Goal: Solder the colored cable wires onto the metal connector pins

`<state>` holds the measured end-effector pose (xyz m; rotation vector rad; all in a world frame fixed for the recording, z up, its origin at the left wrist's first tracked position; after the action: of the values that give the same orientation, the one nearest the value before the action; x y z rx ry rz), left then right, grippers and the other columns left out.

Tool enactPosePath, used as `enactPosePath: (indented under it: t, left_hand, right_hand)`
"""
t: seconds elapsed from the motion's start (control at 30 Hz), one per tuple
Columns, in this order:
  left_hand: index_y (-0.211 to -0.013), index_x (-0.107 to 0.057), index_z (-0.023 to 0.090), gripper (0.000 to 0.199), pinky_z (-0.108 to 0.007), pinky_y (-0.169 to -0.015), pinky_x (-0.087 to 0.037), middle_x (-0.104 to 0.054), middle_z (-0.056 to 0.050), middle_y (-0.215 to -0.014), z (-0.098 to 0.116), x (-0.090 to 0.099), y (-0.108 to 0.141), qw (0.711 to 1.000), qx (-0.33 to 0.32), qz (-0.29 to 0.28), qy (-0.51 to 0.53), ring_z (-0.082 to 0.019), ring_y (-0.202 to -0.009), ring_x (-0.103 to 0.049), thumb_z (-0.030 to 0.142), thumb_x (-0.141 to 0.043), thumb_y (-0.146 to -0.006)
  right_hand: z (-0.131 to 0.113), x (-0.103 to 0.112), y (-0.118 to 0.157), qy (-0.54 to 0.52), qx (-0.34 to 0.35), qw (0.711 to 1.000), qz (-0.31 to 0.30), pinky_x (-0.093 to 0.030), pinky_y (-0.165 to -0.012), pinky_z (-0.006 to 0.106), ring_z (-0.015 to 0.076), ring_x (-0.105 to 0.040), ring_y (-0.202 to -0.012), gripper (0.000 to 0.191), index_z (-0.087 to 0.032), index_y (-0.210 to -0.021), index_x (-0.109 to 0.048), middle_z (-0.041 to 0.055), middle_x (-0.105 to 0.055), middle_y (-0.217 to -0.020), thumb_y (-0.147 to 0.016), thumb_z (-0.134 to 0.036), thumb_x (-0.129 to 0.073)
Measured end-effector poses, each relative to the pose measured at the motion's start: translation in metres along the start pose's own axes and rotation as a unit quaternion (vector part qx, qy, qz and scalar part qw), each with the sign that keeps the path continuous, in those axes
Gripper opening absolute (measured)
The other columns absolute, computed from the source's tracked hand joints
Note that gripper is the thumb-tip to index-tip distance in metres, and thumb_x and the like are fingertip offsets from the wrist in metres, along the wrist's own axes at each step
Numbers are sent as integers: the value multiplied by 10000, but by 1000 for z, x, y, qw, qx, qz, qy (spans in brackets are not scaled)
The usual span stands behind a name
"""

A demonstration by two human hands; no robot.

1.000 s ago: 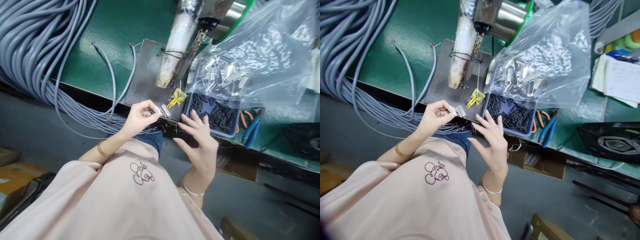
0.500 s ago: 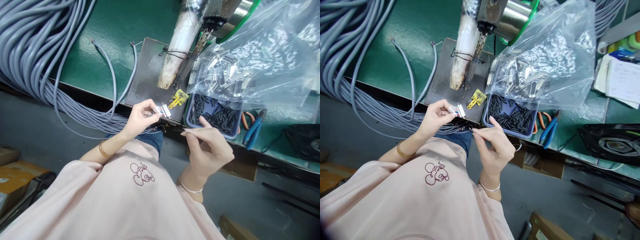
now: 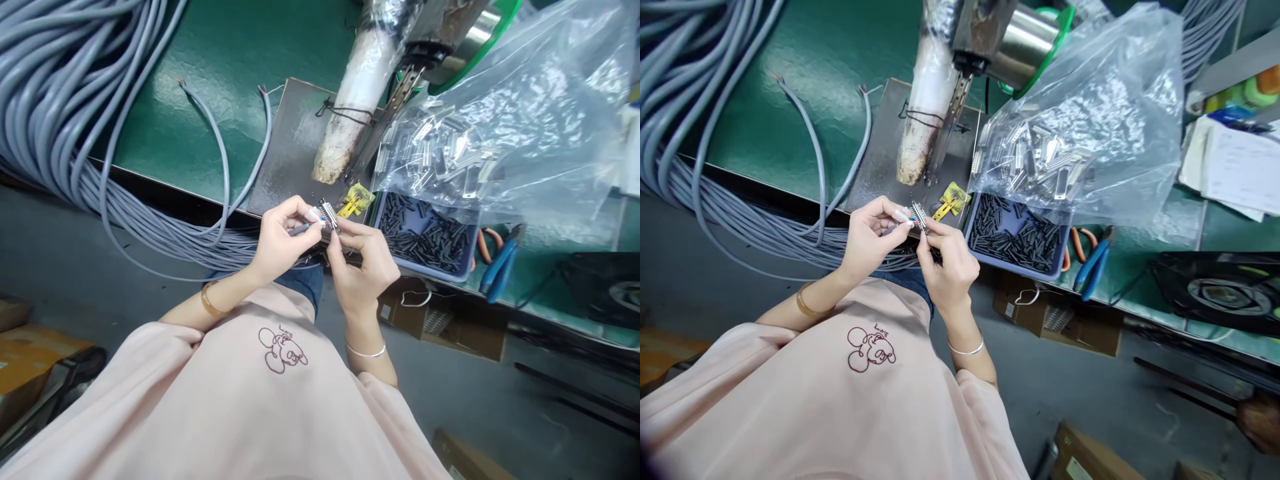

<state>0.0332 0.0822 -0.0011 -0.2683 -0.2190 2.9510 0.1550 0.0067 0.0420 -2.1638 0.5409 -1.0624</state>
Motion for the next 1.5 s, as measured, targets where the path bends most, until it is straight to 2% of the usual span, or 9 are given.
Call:
enactPosePath:
  t: [0.1, 0.3, 0.73, 1.03, 1.33, 1.5]
  left_hand:
    - [-720, -565, 134, 114, -136, -506, -409, -656, -4, -739, 6, -1, -2, 999, -38, 13, -35, -35, -552, -521, 157, -671, -757]
    - [-730, -564, 135, 99, -144, -506, -386, -660, 3, -757, 11, -4, -7, 996, -59, 23, -66, -23, -528, -484, 154, -656, -762]
    - [-742, -556, 144, 98, -150, -476, -377, -654, 2, -768, 16, -5, -14, 994, -60, 18, -94, -29, -528, -464, 179, -644, -771]
    - [-730, -526, 142, 116, -138, -457, -342, -629, 7, -729, 12, -6, -14, 993, -22, -5, -112, -20, -504, -430, 146, -638, -757]
    - [-738, -558, 132, 91, -114, -443, -361, -672, -23, -793, 22, -7, -15, 993, -59, -6, -106, -26, -524, -497, 141, -647, -759]
    - [-733, -562, 136, 92, -117, -444, -369, -683, -25, -798, 16, -6, -16, 995, -35, -7, -97, -29, -523, -509, 164, -647, -752]
  right_hand:
    - [2, -1, -5, -6, -7, 1000, 3, -578, -798, 220, 120, -734, -904, 198, -162, -857, -559, 64, -756, -987, -860, -33, -709]
    - [6, -1, -12, -8, -5, 1000, 16, -574, -807, 222, 118, -728, -892, 189, -163, -854, -572, 43, -746, -948, -858, -42, -716]
    - [7, -3, -19, -13, -2, 1000, 21, -590, -819, 230, 131, -728, -916, 184, -168, -863, -591, 56, -750, -1001, -849, -47, -729]
    - [9, -4, -17, -1, -8, 1000, 4, -577, -775, 225, 125, -727, -866, 199, -170, -827, -568, 48, -744, -947, -857, -59, -731]
    - [7, -2, -23, 8, -5, 1000, 21, -577, -764, 211, 119, -726, -858, 165, -171, -854, -621, 38, -742, -943, -852, -82, -760]
    - [4, -1, -22, 11, -3, 1000, 21, -581, -759, 220, 130, -731, -859, 188, -179, -846, -579, 48, -749, -958, -861, -85, -741]
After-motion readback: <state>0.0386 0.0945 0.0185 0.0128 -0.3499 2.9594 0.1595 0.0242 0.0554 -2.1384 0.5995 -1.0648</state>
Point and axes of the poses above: each hand's wrist, its own y-axis away from the middle knuckle, its own x-axis out of the back of the hand, z = x × y, the point moved 7 cm from there along -y, towards the middle knuckle
